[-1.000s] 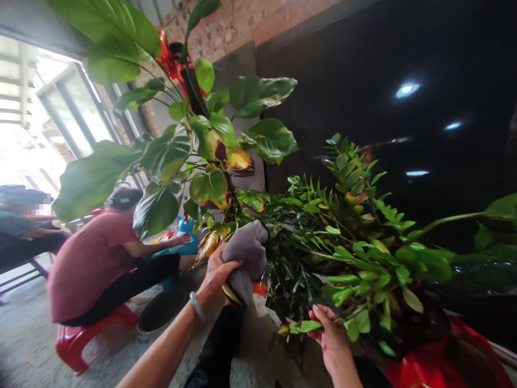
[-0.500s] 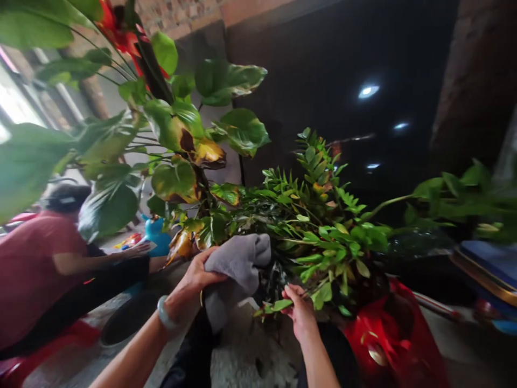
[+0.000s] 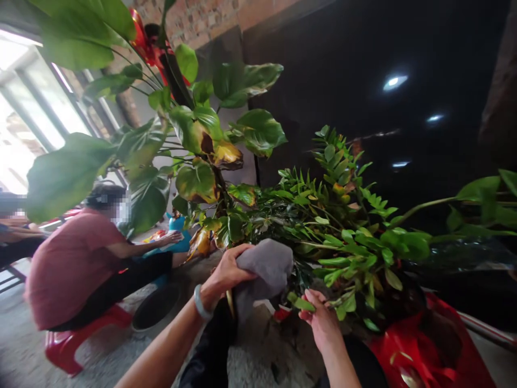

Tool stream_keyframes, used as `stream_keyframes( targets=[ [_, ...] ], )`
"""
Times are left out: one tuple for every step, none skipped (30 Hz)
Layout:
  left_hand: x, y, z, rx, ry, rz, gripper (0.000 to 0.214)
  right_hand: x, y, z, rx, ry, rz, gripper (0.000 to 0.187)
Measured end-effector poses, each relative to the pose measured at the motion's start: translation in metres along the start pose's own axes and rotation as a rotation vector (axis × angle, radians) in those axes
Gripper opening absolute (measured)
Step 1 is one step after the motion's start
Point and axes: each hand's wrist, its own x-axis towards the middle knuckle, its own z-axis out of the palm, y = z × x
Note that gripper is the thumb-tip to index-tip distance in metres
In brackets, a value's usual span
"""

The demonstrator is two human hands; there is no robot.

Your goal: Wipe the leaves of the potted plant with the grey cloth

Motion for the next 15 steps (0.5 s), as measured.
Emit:
stream_keyframes(
  targets=[
    [0.005, -0.003, 0.005, 0.015, 0.042, -0.009, 0.047, 0.001, 0.0, 0.0, 0.016, 0.01, -0.002, 0.041],
    [0.008, -0.009, 0.01, 0.051, 0.062, -0.038, 0.046, 0.001, 0.001, 0.001, 0.028, 0.021, -0.003, 0.042],
    [0.008, -0.016, 0.015, 0.108, 0.055, -0.078, 0.045, 0.002, 0.002, 0.001, 0.034, 0.031, -0.003, 0.042],
    [0.006, -0.023, 0.018, 0.176, 0.022, -0.118, 0.044, 0.002, 0.003, 0.001, 0.032, 0.038, -0.002, 0.042],
    [0.002, -0.03, 0.02, 0.237, -0.037, -0.151, 0.043, 0.001, 0.003, 0.001, 0.021, 0.04, -0.002, 0.041],
    [-0.004, -0.034, 0.019, 0.276, -0.121, -0.174, 0.041, 0.0, 0.003, 0.002, 0.011, 0.044, -0.004, 0.04],
    [-0.011, -0.037, 0.016, 0.278, -0.21, -0.185, 0.04, -0.001, 0.003, 0.002, 0.002, 0.048, -0.007, 0.039],
    [-0.017, -0.036, 0.011, 0.25, -0.284, -0.191, 0.038, -0.003, 0.002, 0.002, -0.006, 0.05, -0.009, 0.038],
    [-0.021, -0.032, 0.005, 0.204, -0.323, -0.191, 0.036, -0.005, 0.001, 0.003, -0.013, 0.05, -0.007, 0.037],
    [-0.024, -0.026, -0.002, 0.153, -0.319, -0.183, 0.036, -0.007, -0.001, 0.003, -0.019, 0.049, -0.004, 0.037],
    [-0.024, -0.018, -0.008, 0.104, -0.276, -0.164, 0.038, -0.008, -0.002, 0.003, -0.026, 0.049, 0.004, 0.036],
    [-0.021, -0.009, -0.012, 0.073, -0.187, -0.125, 0.04, -0.008, -0.003, 0.003, -0.035, 0.053, 0.012, 0.035],
    [-0.016, -0.002, -0.014, 0.037, -0.089, -0.079, 0.044, -0.007, -0.003, 0.003, -0.045, 0.059, 0.02, 0.035],
    [-0.01, 0.003, -0.013, 0.002, -0.008, -0.021, 0.046, -0.006, -0.003, 0.003, -0.057, 0.067, 0.026, 0.034],
    [-0.002, 0.006, -0.009, -0.026, 0.072, 0.016, 0.046, -0.005, -0.002, 0.002, -0.07, 0.077, 0.031, 0.034]
  ],
)
